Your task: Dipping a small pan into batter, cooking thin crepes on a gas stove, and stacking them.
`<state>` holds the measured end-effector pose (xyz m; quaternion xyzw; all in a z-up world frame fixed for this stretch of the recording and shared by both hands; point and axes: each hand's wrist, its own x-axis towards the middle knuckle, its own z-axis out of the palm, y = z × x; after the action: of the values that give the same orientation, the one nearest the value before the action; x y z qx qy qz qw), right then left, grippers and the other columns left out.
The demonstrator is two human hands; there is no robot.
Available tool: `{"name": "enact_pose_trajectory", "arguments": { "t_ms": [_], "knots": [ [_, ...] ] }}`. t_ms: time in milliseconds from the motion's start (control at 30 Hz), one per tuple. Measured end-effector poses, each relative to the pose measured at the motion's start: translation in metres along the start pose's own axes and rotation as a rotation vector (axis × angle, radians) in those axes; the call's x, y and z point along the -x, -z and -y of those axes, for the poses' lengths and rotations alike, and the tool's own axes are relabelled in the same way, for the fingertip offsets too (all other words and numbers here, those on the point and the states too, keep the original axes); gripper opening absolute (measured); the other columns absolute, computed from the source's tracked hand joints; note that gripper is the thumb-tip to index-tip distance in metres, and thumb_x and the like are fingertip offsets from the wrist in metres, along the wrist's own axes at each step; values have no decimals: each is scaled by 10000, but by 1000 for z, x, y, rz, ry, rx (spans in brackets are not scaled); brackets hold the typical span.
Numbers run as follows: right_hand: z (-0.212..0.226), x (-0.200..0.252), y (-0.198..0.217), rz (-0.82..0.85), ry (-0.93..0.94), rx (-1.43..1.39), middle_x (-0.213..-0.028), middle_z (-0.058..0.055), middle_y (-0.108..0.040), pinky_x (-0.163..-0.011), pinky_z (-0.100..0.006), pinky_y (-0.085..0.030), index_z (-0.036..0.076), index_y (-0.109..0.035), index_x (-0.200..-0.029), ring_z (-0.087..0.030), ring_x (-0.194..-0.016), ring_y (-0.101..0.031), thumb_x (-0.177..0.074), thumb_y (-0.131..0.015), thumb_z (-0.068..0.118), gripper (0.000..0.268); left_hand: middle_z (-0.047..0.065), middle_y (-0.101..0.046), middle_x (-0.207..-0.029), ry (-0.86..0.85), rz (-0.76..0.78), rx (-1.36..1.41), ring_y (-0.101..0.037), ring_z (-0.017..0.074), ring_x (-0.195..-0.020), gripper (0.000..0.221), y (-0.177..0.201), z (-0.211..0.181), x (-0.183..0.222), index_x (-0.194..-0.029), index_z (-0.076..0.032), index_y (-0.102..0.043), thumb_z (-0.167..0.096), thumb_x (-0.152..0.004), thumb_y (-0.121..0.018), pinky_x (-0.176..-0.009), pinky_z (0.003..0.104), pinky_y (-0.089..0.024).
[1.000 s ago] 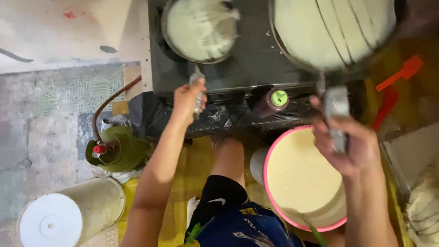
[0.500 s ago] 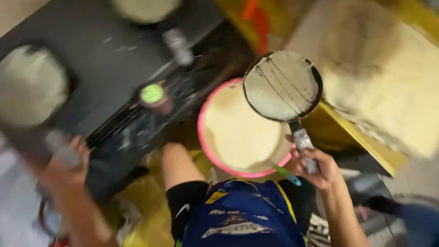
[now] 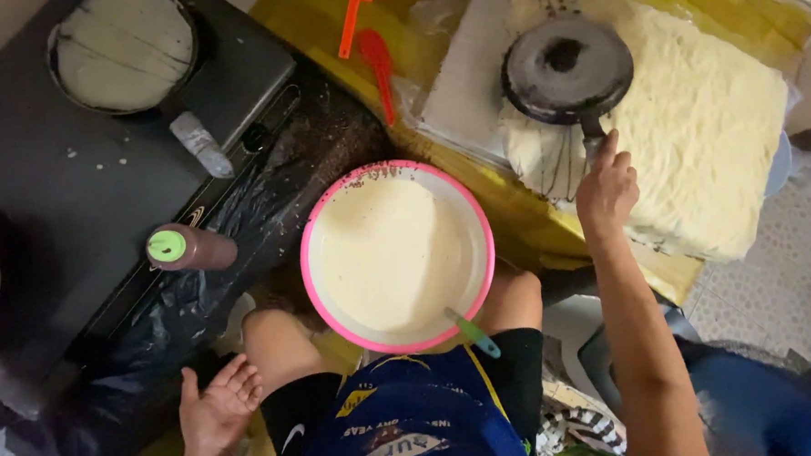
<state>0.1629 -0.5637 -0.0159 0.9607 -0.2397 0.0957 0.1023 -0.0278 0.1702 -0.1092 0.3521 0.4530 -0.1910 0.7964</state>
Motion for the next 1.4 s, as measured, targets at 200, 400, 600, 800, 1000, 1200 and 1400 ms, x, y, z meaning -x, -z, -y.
{"name": "enact_pose_trajectory", "arguments": {
  "t_ms": [200, 400, 600, 800, 1000, 1200, 1400],
  "knots": [
    [-3, -15, -10, 45, -49, 108, -1091, -148, -597, -508, -420, -548, 122, -321, -1632, -342, -831, -623, -923, -642, 83, 779, 190, -639, -1136, -2, -25, -75, -614, 333, -1046, 913, -9, 1, -9, -1374, -43, -589, -852, -1053, -315, -948, 458, -479],
    [-5, -41, 31, -80, 88, 213, -966, -112, -567, -467, -412, -473, 139, -425, -1612, -313, -722, -562, -832, -638, -41, 828, 162, -653, -878, 11, 71, -234, -606, 306, -774, 626, -68, 24, 1, -1124, -22, -693, -616, -1021, -525, -721, 413, -495],
    [24, -72, 72, -315, 159, 525, -1042, -36, -629, -536, -345, -507, 235, -515, -1567, -243, -813, -619, -888, -668, 139, 703, -24, -753, -631, -151, -231, -1566, -705, 192, -574, 514, -186, 1, 105, -776, -203, -712, -588, -960, -426, -701, 328, -499],
    [122, -33, 148, -394, 269, 433, -1196, -77, -595, -512, -332, -494, 198, -527, -1506, -264, -861, -582, -775, -779, 195, 774, 67, -645, -1413, -52, 113, -1687, -680, 243, -1230, 703, -236, -5, 136, -1411, -161, -571, -677, -970, -387, -984, 398, -570],
    [238, 104, 157, 157, 287, -430, -1050, -139, -747, -831, -558, -550, 267, -613, -1330, -423, -989, -728, -886, -712, 527, 524, 168, -729, -1229, -689, 238, -1088, -670, 362, -1181, 455, -241, -1, 122, -1355, -217, -665, -457, -969, -658, -1048, 476, -531],
    [362, 289, 160, 1264, -49, -1724, -387, -119, -586, -348, -286, -523, 114, -660, -552, -208, -354, -640, -906, -461, 824, 818, 92, -709, -693, -849, 144, -604, -711, 208, -667, 521, -188, 15, 83, -1197, -99, -719, -293, -758, -920, -660, 298, -582],
    [434, 265, 173, 962, 153, -1158, -1190, -273, -718, -1117, -501, -449, 26, -756, -1160, -412, -1241, -632, -914, -525, 745, 794, 176, -704, -916, -593, -266, -466, -667, 234, -833, 380, -99, -15, 148, -1075, -41, -677, -353, -895, -796, -732, 428, -571]
  ]
}}
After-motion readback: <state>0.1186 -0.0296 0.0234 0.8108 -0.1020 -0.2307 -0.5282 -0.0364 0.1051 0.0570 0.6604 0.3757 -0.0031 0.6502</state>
